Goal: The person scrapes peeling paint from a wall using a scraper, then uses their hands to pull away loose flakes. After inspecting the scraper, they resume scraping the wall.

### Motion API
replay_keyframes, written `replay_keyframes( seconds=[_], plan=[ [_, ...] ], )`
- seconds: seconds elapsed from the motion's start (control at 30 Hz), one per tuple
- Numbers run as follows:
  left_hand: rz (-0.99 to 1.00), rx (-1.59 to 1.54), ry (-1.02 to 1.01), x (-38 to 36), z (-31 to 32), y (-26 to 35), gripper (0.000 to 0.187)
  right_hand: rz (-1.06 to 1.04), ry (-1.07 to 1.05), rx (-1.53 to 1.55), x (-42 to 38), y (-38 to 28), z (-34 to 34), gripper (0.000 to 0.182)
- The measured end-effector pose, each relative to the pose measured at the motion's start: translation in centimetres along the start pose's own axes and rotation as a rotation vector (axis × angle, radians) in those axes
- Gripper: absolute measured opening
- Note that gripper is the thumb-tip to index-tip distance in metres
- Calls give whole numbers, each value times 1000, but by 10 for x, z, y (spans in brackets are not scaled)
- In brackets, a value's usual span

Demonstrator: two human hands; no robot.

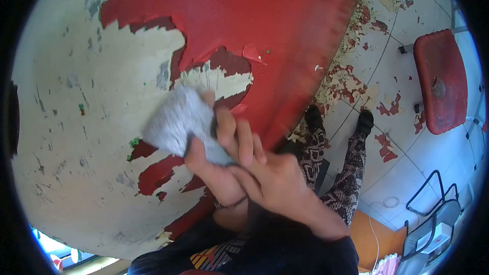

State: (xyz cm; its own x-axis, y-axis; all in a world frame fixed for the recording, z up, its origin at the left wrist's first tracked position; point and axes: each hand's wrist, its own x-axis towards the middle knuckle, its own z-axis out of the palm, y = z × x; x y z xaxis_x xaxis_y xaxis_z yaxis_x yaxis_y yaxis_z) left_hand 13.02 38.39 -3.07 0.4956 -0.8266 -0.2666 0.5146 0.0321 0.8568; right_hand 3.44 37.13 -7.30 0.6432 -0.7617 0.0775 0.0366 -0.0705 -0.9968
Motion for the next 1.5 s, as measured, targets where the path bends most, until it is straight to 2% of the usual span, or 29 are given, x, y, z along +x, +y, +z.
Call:
replay_keyframes(
  seconds=[0.1,0.17,0.3,0.37,0.43,0.5,0.57,0.7,0.8,0.9,0.97,1.03,1.17,1.23,1.3,1.43,1.47,1.5],
  plan=[
    [16,126,-89,19,13,2,70,-96,78,3,17,1,-10,36],
    [3,121,-41,1,3,6,70,4,23,0,2,-7,-3,34],
    [-12,29,-37,-2,-3,14,70,-34,11,-4,-2,-6,9,39],
    [-80,37,-73,16,13,23,80,-51,52,0,11,-13,2,39],
    [-76,95,-98,14,13,27,80,-74,102,22,18,-16,-1,40],
    [-100,156,25,-5,7,25,84,-36,94,70,1,-16,4,42],
    [-145,138,55,-7,6,26,89,99,-120,109,-9,-19,2,55],
    [-121,155,-81,16,18,29,92,83,-75,110,16,-22,-15,47],
    [-170,178,52,0,15,25,91,128,-63,151,-3,-20,-3,45],
    [-159,140,57,-3,9,23,90,203,-120,207,-4,-20,-5,42],
    [-148,101,37,7,16,21,88,5,33,133,17,-15,-15,24],
    [-100,135,-15,12,13,17,86,-36,33,138,15,-9,-12,25],
    [-111,112,70,-6,4,18,86,12,25,90,9,-14,-5,25],
    [-105,47,35,7,13,18,85,-13,51,111,15,-11,-8,25],
    [-98,111,-26,17,19,17,84,-12,101,113,20,-11,-12,24],
    [-116,49,45,-3,1,18,87,-1,58,92,2,-9,2,24],
    [-28,63,-50,2,0,15,68,52,11,111,4,-11,2,33],
    [-29,61,-37,8,6,15,68,108,-45,135,3,-13,1,43]
  ],
)
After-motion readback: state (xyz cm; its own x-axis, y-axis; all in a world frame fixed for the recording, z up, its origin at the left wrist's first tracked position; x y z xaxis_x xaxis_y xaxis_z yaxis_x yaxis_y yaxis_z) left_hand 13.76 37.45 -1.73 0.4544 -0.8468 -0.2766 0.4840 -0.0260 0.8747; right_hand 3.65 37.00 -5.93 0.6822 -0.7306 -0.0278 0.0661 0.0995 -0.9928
